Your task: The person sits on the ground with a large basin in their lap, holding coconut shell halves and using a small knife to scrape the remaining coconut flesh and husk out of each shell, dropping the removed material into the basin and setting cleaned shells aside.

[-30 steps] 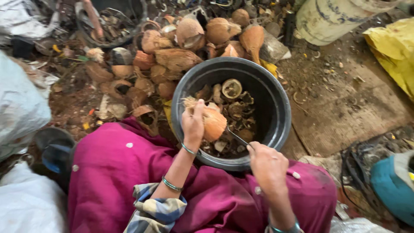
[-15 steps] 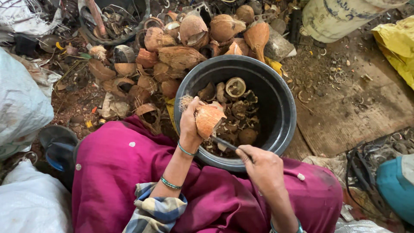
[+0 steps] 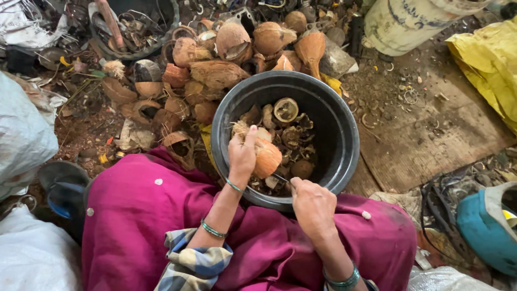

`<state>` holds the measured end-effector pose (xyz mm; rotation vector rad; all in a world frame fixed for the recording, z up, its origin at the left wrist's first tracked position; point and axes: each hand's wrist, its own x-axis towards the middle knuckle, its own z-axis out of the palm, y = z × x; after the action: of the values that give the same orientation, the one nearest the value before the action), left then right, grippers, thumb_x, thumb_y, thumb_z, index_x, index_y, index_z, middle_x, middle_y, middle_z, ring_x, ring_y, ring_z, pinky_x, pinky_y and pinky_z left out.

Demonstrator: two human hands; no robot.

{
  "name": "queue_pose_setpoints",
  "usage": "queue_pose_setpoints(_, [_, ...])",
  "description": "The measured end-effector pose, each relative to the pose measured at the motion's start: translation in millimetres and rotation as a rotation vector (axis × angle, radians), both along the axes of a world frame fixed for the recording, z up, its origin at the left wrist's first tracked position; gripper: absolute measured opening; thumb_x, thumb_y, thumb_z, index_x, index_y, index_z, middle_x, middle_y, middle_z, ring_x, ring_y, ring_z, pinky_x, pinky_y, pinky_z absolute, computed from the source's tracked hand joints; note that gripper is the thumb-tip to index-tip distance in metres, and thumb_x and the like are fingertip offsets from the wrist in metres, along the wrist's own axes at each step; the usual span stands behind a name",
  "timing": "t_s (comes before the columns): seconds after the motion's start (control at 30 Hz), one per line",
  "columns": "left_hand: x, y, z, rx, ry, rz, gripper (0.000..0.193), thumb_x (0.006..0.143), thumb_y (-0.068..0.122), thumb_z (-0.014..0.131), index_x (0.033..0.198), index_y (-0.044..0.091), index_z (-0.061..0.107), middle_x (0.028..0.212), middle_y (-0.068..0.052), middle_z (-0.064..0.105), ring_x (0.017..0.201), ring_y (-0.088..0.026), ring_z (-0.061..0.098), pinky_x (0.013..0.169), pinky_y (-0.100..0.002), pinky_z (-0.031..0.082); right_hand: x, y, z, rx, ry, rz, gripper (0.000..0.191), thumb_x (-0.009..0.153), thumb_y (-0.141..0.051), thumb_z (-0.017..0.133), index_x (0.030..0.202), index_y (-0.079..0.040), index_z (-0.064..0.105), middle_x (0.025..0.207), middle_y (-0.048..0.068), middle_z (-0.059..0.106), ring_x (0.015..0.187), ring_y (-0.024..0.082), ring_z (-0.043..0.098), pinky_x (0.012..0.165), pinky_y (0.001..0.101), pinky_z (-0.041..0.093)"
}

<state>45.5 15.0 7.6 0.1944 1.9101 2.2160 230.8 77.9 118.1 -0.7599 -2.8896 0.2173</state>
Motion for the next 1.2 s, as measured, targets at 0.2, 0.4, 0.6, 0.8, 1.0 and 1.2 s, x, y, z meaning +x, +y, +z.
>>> queue_pose_setpoints(0.2, [-14.2, -16.4, 11.2, 0.61, -0.677, -0.195, 0.039, 0.105, 0.037, 0.057, 0.105, -0.001, 0.064, 0.097, -0.015, 0.073, 0.085, -0.025, 0.072, 0.079, -0.036, 0.059, 8.7, 24.0, 13.8, -0.111, 0.001, -0.041, 0.021, 0.094, -0.035, 0.065, 0.101, -0.019, 0.077, 0.088, 0.009, 0.076, 0.082, 0.032, 0.073, 0.071, 0.0437, 0.056])
queue_pose_setpoints(0.4, [-27.4, -28.1, 13.9, 1.092, -0.745, -0.761, 0.062, 0.106, 0.045, 0.044, 0.107, -0.012, 0.067, 0.103, -0.024, 0.073, 0.095, -0.033, 0.07, 0.088, -0.038, 0.058, 23.2, 23.5, 38.6, -0.177, 0.259, 0.171, 0.023, 0.093, -0.023, 0.067, 0.113, -0.016, 0.075, 0.097, 0.008, 0.076, 0.082, 0.032, 0.072, 0.068, 0.0397, 0.056])
queue_pose_setpoints(0.6, [-28.6, -36.5, 2.3, 1.273, -0.908, -0.646, 0.048, 0.108, 0.04, 0.047, 0.093, 0.0, 0.07, 0.101, -0.022, 0.074, 0.098, -0.04, 0.072, 0.087, -0.05, 0.061, 20.1, 4.9, 57.4, -0.165, 0.222, 0.137, 0.025, 0.089, -0.019, 0.071, 0.113, -0.018, 0.078, 0.081, 0.006, 0.073, 0.066, 0.027, 0.069, 0.057, 0.0377, 0.051])
queue_pose_setpoints(0.8, [-23.8, -35.0, 6.7, 1.283, -0.912, -0.63, 0.048, 0.111, 0.038, 0.048, 0.095, -0.001, 0.07, 0.099, -0.023, 0.073, 0.098, -0.041, 0.072, 0.087, -0.053, 0.061, 23.6, -6.1, 65.2, -0.163, 0.286, 0.154, 0.021, 0.089, -0.024, 0.073, 0.106, -0.013, 0.077, 0.079, 0.007, 0.073, 0.062, 0.025, 0.069, 0.055, 0.0359, 0.051])
queue_pose_setpoints(1.0, [-10.8, -32.0, 25.2, 0.794, -0.97, -0.622, 0.054, 0.104, 0.045, 0.05, 0.095, -0.006, 0.068, 0.09, -0.023, 0.072, 0.085, -0.039, 0.074, 0.079, -0.048, 0.063, 7.8, -36.9, 46.4, -0.03, 0.182, 0.207, 0.021, 0.082, -0.006, 0.065, 0.1, -0.013, 0.073, 0.072, 0.006, 0.065, 0.066, 0.026, 0.067, 0.056, 0.0396, 0.051])
queue_pose_setpoints(1.2, [-0.7, -26.3, 25.4, 0.616, -0.628, -0.456, 0.029, 0.105, 0.028, 0.054, 0.099, 0.002, 0.066, 0.089, -0.024, 0.073, 0.076, -0.032, 0.073, 0.071, -0.042, 0.061, 2.4, -48.1, 33.4, 0.061, 0.14, 0.134, 0.014, 0.082, -0.005, 0.063, 0.093, -0.014, 0.065, 0.073, 0.004, 0.062, 0.069, 0.024, 0.067, 0.058, 0.04, 0.051])
